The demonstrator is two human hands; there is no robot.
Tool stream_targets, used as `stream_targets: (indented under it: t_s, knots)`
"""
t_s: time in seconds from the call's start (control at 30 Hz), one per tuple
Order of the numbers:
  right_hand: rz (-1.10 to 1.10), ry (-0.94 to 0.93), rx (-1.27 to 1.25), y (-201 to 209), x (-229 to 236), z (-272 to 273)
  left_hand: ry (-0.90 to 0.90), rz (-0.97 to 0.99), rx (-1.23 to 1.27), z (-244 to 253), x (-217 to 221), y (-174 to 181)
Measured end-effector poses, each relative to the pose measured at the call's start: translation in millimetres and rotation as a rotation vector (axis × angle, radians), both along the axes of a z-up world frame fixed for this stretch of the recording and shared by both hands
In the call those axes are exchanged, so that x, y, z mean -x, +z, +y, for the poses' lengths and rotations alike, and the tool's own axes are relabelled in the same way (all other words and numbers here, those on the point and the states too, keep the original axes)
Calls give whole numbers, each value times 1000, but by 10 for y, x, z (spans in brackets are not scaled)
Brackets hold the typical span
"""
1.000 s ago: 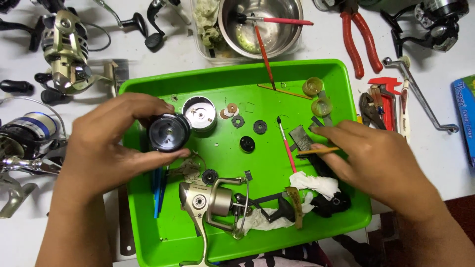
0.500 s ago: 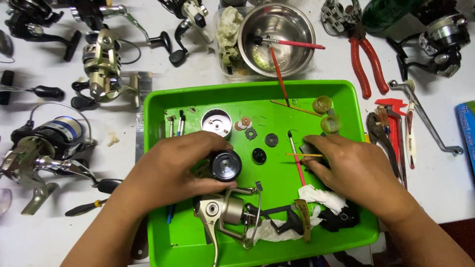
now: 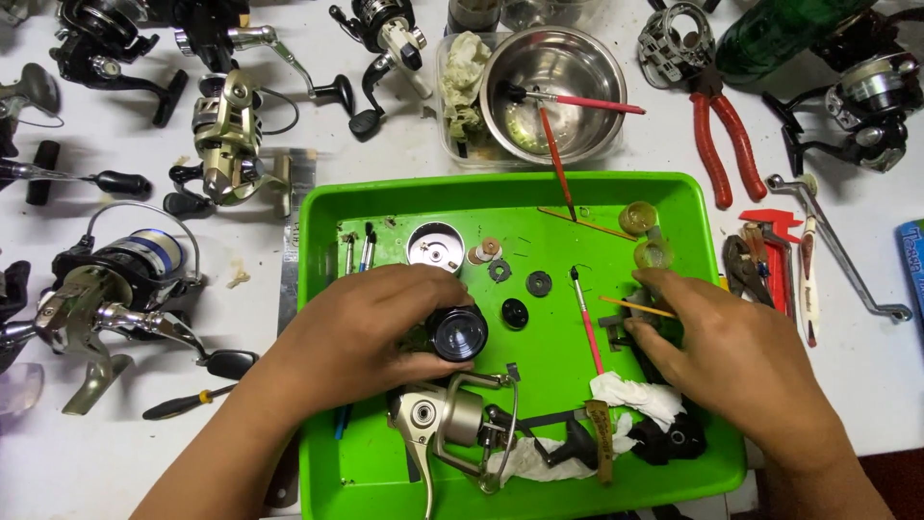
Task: The person disassembles a fishing reel, cleans the internal components using a small brush and a liquid solution, and then reassembles the parts. The workspace is a table covered with various fishing reels and tools, and the person works over a green tray to organize the small components.
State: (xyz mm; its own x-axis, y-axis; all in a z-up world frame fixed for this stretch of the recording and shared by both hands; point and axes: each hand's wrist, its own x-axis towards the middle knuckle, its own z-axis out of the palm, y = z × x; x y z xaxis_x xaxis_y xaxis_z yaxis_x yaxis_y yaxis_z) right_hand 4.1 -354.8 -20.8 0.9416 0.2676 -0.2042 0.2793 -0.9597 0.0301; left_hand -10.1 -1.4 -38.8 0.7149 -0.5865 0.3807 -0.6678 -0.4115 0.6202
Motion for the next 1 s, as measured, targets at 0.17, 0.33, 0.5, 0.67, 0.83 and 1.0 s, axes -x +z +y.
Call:
stream_targets:
  t_s: [0.17, 0.33, 0.5, 0.67, 0.83, 1.0]
  knots:
    - [-72, -55, -17, 13, 106, -110, 0, 6, -2, -1, 10, 19]
    - [-130, -89, -103, 58, 221, -213, 14, -41, -40, 21, 24, 19]
    - [-105, -123, -276, 150, 261, -266, 48, -25, -86, 71, 37, 1]
    - [-71, -153, -342, 244, 282, -280, 53, -12, -99, 44, 34, 44]
    - [-102, -129, -337, 239, 288, -297, 60, -5, -106, 19, 38, 61]
    - [-67, -106, -361, 291, 228, -252, 42, 10, -112, 5, 35, 36]
